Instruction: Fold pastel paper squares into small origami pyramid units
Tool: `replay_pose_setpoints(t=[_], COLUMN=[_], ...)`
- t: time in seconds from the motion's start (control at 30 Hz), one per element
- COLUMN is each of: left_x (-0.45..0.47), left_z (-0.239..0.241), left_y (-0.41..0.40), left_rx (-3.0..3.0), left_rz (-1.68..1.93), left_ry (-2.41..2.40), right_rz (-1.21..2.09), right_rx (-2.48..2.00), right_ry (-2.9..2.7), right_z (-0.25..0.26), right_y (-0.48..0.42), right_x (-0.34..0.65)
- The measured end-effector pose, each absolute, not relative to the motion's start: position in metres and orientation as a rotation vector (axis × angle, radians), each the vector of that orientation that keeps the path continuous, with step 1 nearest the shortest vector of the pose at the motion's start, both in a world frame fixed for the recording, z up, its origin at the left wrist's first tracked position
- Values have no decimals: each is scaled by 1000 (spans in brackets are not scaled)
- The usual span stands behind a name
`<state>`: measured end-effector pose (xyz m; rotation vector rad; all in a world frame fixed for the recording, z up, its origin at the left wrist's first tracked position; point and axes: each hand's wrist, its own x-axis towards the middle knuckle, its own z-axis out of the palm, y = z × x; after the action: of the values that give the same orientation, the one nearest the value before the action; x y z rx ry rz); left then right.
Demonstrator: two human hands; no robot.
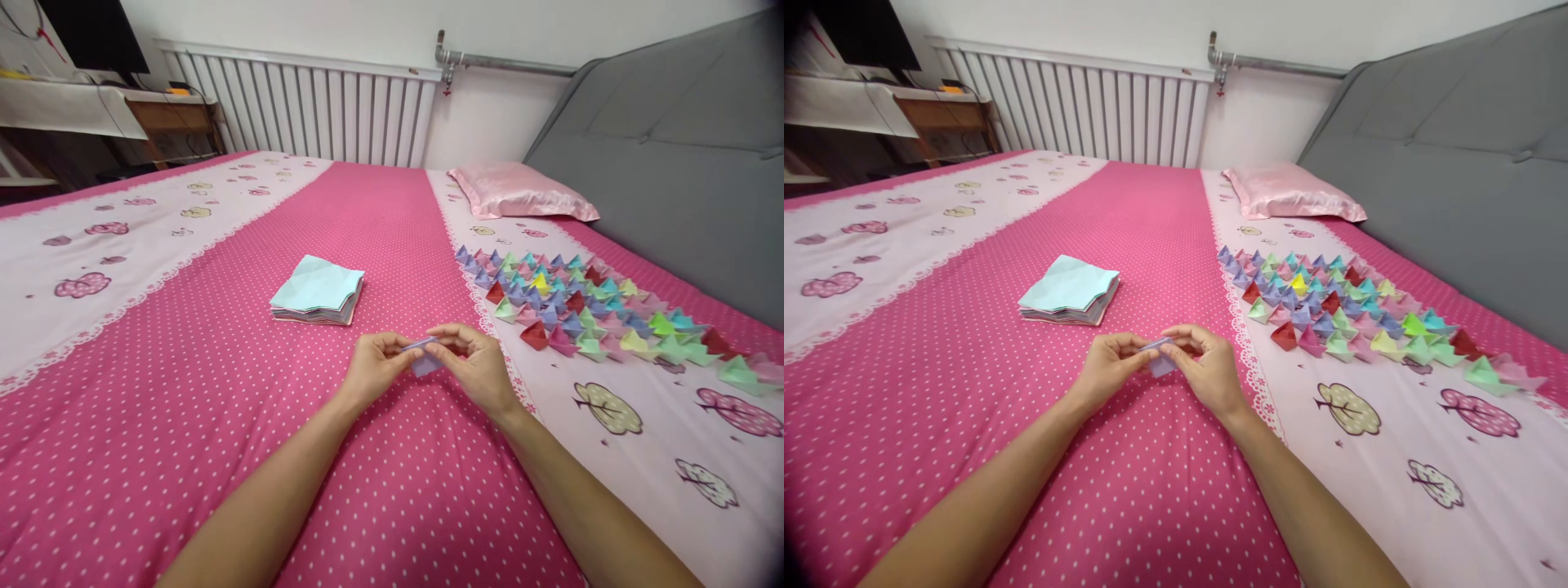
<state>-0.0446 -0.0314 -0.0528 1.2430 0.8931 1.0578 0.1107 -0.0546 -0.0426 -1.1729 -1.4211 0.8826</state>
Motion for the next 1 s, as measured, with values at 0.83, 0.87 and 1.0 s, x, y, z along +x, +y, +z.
replay_pose_setpoints(t=[0.83, 0.87, 1.0], left_x=[-49, -49, -48], left_z=[-50, -51, -51], left_y=[-31, -31, -32], left_rx=[1074, 1103, 1221], left_rz=[1133, 1141, 1160], left_ry=[853, 855, 831], right_rz=[865, 861, 856], right_rx=[-1181, -1191, -1186], right_ry=[-1226, -1238, -1295], right_z=[-36, -35, -34], right_y=[-55, -56, -59], right_x=[112, 112, 111])
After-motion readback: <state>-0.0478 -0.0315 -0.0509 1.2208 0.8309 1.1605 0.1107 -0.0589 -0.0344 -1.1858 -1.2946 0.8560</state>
